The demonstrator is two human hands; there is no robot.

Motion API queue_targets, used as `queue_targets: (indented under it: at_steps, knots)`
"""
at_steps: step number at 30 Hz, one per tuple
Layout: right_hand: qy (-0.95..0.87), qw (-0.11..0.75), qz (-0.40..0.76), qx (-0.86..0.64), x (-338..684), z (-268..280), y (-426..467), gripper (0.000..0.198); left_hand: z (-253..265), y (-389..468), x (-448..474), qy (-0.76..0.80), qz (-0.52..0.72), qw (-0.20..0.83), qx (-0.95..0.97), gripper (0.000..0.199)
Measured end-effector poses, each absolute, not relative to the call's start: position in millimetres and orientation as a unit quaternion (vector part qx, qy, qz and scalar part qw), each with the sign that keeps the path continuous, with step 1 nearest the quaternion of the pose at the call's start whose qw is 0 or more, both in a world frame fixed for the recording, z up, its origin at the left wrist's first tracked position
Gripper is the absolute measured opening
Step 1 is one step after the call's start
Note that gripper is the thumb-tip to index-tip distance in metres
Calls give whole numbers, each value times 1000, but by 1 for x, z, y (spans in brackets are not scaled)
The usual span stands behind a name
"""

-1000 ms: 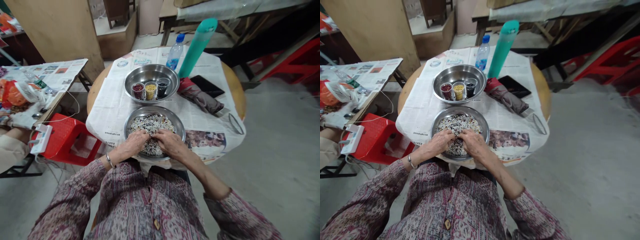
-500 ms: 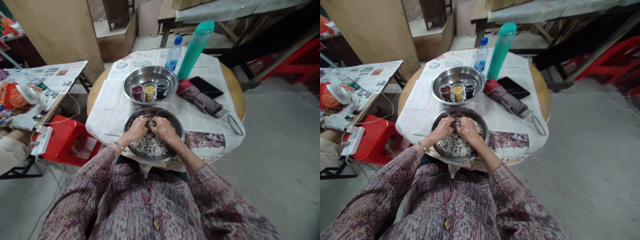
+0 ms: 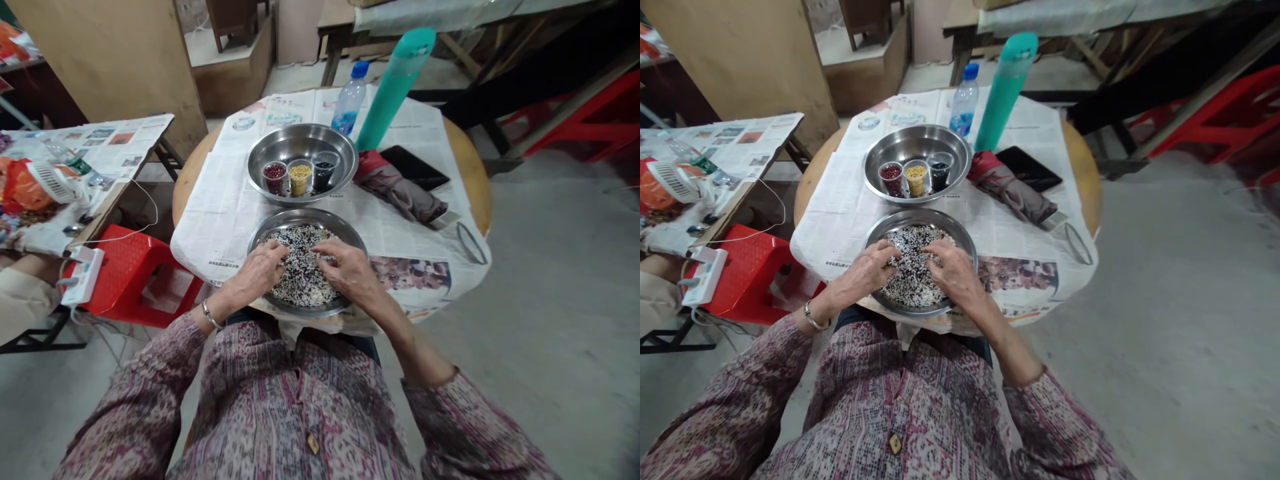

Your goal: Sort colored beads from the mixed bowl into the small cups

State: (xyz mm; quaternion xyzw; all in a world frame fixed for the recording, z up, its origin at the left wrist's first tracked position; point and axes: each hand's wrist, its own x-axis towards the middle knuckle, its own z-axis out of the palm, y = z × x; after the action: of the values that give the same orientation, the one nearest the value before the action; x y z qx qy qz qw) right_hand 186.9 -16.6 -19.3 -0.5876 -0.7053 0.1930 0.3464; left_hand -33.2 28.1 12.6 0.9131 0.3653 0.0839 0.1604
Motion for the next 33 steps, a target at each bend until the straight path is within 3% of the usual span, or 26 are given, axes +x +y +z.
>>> queue_targets:
  at_steps: [2, 5, 9, 17, 25, 28, 31, 33]
  knots:
    - [-703, 325, 144, -616, 193, -22, -23, 33, 20, 22, -41, 379, 34, 126, 916, 35]
    - [-716, 226, 96, -654, 198, -20, -31, 34, 25, 16, -44, 387, -29, 94, 917, 48]
    - [-734, 105, 76, -666, 194, -14, -34, 29, 17, 22, -37, 409, -53, 94, 906, 34]
    - [-691, 238, 213, -649, 167, -30, -16, 27, -17, 42, -12, 444, 84, 240, 859, 28]
    - [-681, 318, 236, -617, 173, 7, -9, 33, 25, 39, -9, 373, 173, 248, 877, 34]
    - [-705, 261, 165, -638, 189, 4, -23, 28, 39, 25, -27, 379, 102, 189, 900, 31]
    - [-762, 141, 125, -620, 199, -4, -41, 11, 45, 9, -38, 388, -40, 152, 908, 19]
    - [-793, 69, 118, -594, 198, -8, -51, 9, 44, 0, -38, 388, -94, 140, 906, 22]
